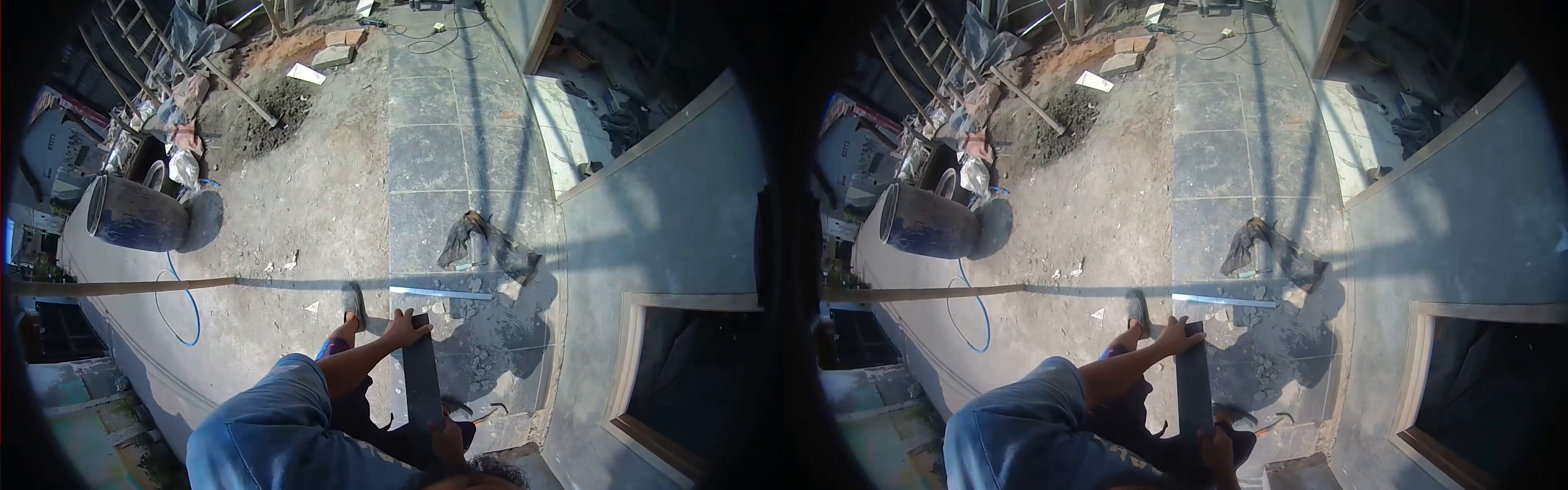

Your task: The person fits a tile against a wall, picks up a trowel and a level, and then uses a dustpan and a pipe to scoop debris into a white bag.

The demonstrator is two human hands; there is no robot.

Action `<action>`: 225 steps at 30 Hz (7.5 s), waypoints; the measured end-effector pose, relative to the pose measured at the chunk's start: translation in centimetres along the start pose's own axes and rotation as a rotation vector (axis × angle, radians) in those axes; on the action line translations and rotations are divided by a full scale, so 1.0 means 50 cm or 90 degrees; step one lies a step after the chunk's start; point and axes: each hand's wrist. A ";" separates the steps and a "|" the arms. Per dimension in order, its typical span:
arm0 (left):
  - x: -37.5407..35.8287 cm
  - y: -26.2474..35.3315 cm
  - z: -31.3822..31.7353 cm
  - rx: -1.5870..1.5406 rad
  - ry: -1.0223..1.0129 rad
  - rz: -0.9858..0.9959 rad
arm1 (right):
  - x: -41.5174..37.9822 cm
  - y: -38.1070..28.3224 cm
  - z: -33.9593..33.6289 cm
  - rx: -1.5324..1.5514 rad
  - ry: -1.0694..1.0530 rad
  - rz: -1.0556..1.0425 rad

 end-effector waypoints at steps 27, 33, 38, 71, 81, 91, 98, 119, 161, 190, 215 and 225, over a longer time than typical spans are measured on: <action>0.079 -0.441 -0.883 -0.231 -0.146 -0.176 | 0.544 -0.686 -0.251 0.107 0.404 0.110; 0.304 -0.323 -1.000 0.050 -0.439 -0.086 | 0.742 -0.801 -0.425 0.124 0.371 0.140; 0.490 0.066 -1.197 0.175 -0.476 0.086 | 0.791 -0.894 -0.577 0.153 0.403 0.129; 1.430 2.258 -1.591 -0.102 0.560 0.830 | 1.185 -0.954 -1.887 0.242 0.593 0.231; 1.600 2.475 -1.363 -0.012 1.049 0.424 | 1.870 -0.546 -2.730 -0.032 0.471 0.110; 1.925 2.550 -1.035 0.152 0.849 0.317 | 2.303 -0.269 -2.933 -0.105 0.538 -0.018; 2.050 2.535 -0.933 0.130 0.722 0.237 | 2.290 -0.307 -2.959 -0.184 0.659 -0.012; 2.077 2.445 -0.860 0.059 0.628 0.151 | 2.342 0.004 -3.331 0.085 0.982 0.066; 1.052 1.826 -1.273 -0.186 -1.186 0.218 | 0.918 -1.538 -1.310 0.880 0.636 -0.047; 0.920 1.088 -0.723 0.954 -0.756 0.632 | 0.438 -0.862 -0.178 0.942 0.745 0.847; 0.637 0.242 -0.040 0.852 -0.341 0.554 | 0.353 0.101 0.559 0.773 0.742 0.958; 0.828 -0.072 0.359 0.648 -0.254 0.450 | 0.598 0.650 0.836 0.637 0.827 1.085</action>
Point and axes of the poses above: each hand's wrist, its own x-axis towards the middle knuckle, its own z-axis out of the palm, y = z × x, and after that the axes turned 3 degrees about -y, right-handed
